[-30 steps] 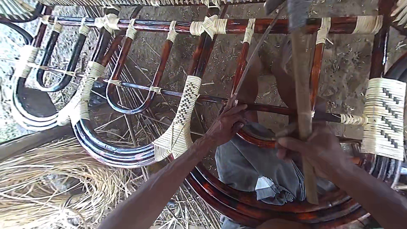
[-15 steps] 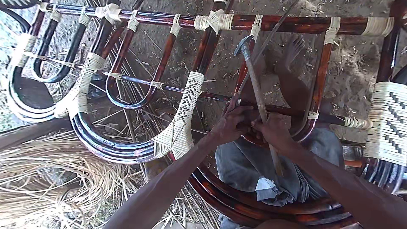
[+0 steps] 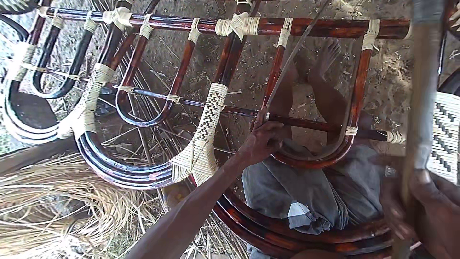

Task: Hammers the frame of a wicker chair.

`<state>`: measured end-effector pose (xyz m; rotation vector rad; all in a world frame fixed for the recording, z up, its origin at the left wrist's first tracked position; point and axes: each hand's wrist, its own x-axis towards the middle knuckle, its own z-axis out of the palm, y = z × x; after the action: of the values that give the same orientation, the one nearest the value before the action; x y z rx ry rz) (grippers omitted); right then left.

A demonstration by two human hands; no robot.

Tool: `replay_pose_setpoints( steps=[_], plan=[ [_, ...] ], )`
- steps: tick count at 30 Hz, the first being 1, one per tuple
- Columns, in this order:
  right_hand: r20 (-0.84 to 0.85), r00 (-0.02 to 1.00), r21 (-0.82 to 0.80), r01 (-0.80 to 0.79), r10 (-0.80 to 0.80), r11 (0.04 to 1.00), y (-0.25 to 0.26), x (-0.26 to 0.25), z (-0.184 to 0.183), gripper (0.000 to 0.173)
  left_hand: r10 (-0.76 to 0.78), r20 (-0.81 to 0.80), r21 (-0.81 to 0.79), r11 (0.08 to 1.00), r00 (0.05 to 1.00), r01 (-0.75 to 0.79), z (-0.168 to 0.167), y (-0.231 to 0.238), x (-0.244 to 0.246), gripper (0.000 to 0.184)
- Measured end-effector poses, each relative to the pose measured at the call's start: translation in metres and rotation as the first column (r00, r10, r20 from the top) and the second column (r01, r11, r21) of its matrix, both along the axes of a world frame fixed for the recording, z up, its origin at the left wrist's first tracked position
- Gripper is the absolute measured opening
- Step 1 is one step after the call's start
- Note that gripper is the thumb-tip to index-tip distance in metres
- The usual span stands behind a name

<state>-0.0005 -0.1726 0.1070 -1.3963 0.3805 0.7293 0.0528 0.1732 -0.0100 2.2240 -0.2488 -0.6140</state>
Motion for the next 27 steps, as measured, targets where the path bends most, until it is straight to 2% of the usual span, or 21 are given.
replay_pose_setpoints(
  steps=[1, 3, 5, 6, 11, 13, 15, 16, 20, 24, 25, 27],
  plan=[
    [-0.038, 0.999, -0.030, -0.012, 0.011, 0.999, -0.010, -0.015, -0.001, 0.052, 0.004, -0.015, 0.002, 1.000, 1.000, -0.004, 0.001, 0.000, 0.001, 0.016],
    [-0.168, 0.976, -0.068, -0.154, 0.141, 0.986, -0.023, -0.034, 0.000, 0.036, 0.008, -0.036, -0.002, 1.000, 0.999, -0.008, 0.002, -0.001, 0.002, 0.016],
    [-0.344, 0.896, 0.018, -0.294, 0.282, 0.956, -0.029, -0.035, 0.002, 0.028, 0.012, -0.042, -0.002, 1.000, 0.999, -0.012, 0.002, -0.001, 0.001, 0.016],
    [-0.375, 0.870, 0.051, -0.326, 0.320, 0.944, -0.029, -0.035, 0.001, 0.026, 0.008, -0.028, -0.004, 1.000, 1.000, -0.008, 0.000, 0.000, 0.001, 0.016],
    [-0.244, 0.943, -0.071, -0.251, 0.227, 0.965, -0.023, -0.038, -0.003, 0.021, 0.010, -0.010, -0.040, 0.999, 1.000, -0.011, -0.003, 0.002, 0.000, 0.016],
    [-0.264, 0.911, -0.144, -0.362, 0.317, 0.921, -0.022, -0.040, -0.005, 0.023, 0.009, -0.004, -0.043, 0.999, 1.000, -0.009, -0.003, 0.002, 0.001, 0.017],
    [-0.335, 0.821, -0.140, -0.528, 0.461, 0.838, -0.024, -0.039, -0.009, 0.031, 0.008, -0.001, -0.040, 0.999, 1.000, -0.009, -0.003, 0.002, 0.001, 0.017],
    [-0.348, 0.812, -0.130, -0.536, 0.468, 0.834, -0.023, -0.038, -0.010, 0.030, 0.008, 0.002, -0.043, 0.999, 1.000, -0.008, -0.003, 0.002, 0.001, 0.017],
    [-0.282, 0.901, -0.160, -0.383, 0.330, 0.910, -0.017, -0.041, -0.008, 0.024, 0.009, 0.009, -0.045, 0.999, 1.000, -0.008, -0.004, 0.003, -0.001, 0.017],
    [-0.337, 0.781, -0.163, -0.598, 0.526, 0.784, -0.021, -0.046, -0.014, 0.035, -0.003, 0.002, -0.035, 0.999, 1.000, 0.003, -0.003, 0.002, 0.000, 0.016],
    [-0.329, 0.789, -0.171, -0.591, 0.520, 0.788, -0.022, -0.047, -0.016, 0.034, -0.002, 0.013, -0.024, 1.000, 1.000, 0.002, -0.002, 0.002, 0.000, 0.016],
    [-0.305, 0.854, -0.158, -0.482, 0.422, 0.862, -0.022, -0.047, -0.014, 0.028, 0.069, 0.086, -0.012, 0.998, 0.994, -0.068, 0.004, 0.004, -0.007, 0.008]
  ],
)
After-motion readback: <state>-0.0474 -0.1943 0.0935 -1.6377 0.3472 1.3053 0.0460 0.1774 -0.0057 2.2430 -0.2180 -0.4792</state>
